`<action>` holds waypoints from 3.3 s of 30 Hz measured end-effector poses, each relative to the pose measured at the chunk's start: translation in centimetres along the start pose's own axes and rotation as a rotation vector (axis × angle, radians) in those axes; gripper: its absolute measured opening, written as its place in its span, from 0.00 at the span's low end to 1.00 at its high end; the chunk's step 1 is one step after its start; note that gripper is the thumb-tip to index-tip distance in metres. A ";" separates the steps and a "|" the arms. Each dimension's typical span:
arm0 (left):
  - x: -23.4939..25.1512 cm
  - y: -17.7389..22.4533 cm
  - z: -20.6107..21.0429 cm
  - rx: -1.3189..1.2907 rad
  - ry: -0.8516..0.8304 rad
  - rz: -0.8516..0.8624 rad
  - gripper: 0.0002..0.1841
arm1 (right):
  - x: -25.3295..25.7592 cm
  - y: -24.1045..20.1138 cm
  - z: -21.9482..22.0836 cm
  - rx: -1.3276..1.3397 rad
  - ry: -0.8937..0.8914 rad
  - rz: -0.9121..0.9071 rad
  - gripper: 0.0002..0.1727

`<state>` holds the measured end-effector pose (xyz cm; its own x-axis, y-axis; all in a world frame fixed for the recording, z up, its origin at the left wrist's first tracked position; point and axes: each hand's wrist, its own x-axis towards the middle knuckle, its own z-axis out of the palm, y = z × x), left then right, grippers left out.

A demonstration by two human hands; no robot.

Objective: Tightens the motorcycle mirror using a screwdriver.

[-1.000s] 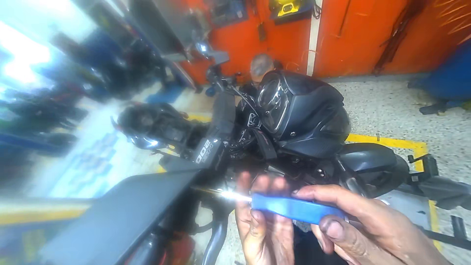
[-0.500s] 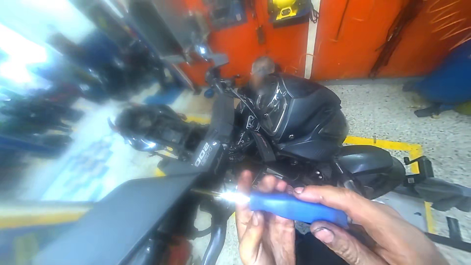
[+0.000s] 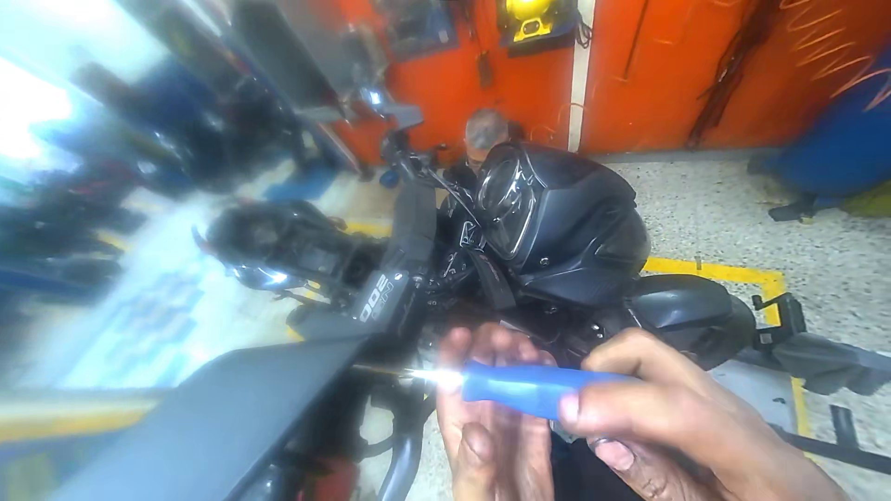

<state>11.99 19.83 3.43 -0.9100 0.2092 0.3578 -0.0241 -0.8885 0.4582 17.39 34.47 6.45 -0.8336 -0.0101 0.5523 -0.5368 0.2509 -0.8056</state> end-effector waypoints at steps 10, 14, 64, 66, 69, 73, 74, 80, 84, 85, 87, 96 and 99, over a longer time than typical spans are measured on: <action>0.1 -0.3 -0.1 -0.069 0.047 0.021 0.21 | -0.1 -0.5 0.5 0.007 0.050 0.040 0.19; 0.4 0.0 0.5 0.016 -0.011 0.019 0.20 | 0.0 0.2 0.5 0.028 0.078 -0.084 0.15; -0.1 0.3 0.1 0.006 0.017 0.077 0.19 | -0.7 0.6 0.3 0.154 -0.006 0.170 0.30; -0.1 0.4 0.3 -0.049 -0.040 0.058 0.21 | -0.6 0.3 0.4 0.205 0.004 0.177 0.22; 0.0 0.7 -0.1 -0.116 -0.121 0.005 0.25 | -0.2 0.7 0.5 0.044 0.050 0.010 0.13; -0.2 0.4 -0.4 0.001 0.031 0.020 0.19 | 0.2 1.0 0.5 -0.116 0.091 -0.096 0.15; -0.2 0.2 -0.3 0.019 0.096 0.028 0.15 | 0.1 0.8 0.3 -0.137 0.081 -0.063 0.17; -0.6 -0.3 0.4 -0.031 0.082 0.023 0.14 | 0.4 0.1 -0.2 0.000 0.054 0.152 0.20; -0.3 0.0 0.7 -0.032 0.036 0.004 0.24 | 0.8 0.2 -0.7 -0.115 0.003 0.040 0.14; -0.3 0.1 0.7 -0.001 0.037 -0.008 0.27 | 0.8 0.1 -0.9 -0.140 -0.009 0.030 0.12; -0.1 0.1 1.1 0.059 0.115 -0.024 0.24 | 0.7 0.0 -1.1 -0.158 -0.005 0.025 0.10; 0.3 -0.6 -0.1 -0.012 -0.077 0.052 0.23 | 1.3 -0.6 -0.5 0.019 0.012 0.204 0.16; 1.0 -0.5 0.2 0.042 -0.117 0.039 0.28 | 1.9 0.1 -1.9 -0.161 -0.086 0.019 0.10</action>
<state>11.21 20.54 3.71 -0.8554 0.2234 0.4673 0.0297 -0.8796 0.4748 16.01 36.26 7.85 -0.8550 -0.0854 0.5116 -0.4992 0.4035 -0.7668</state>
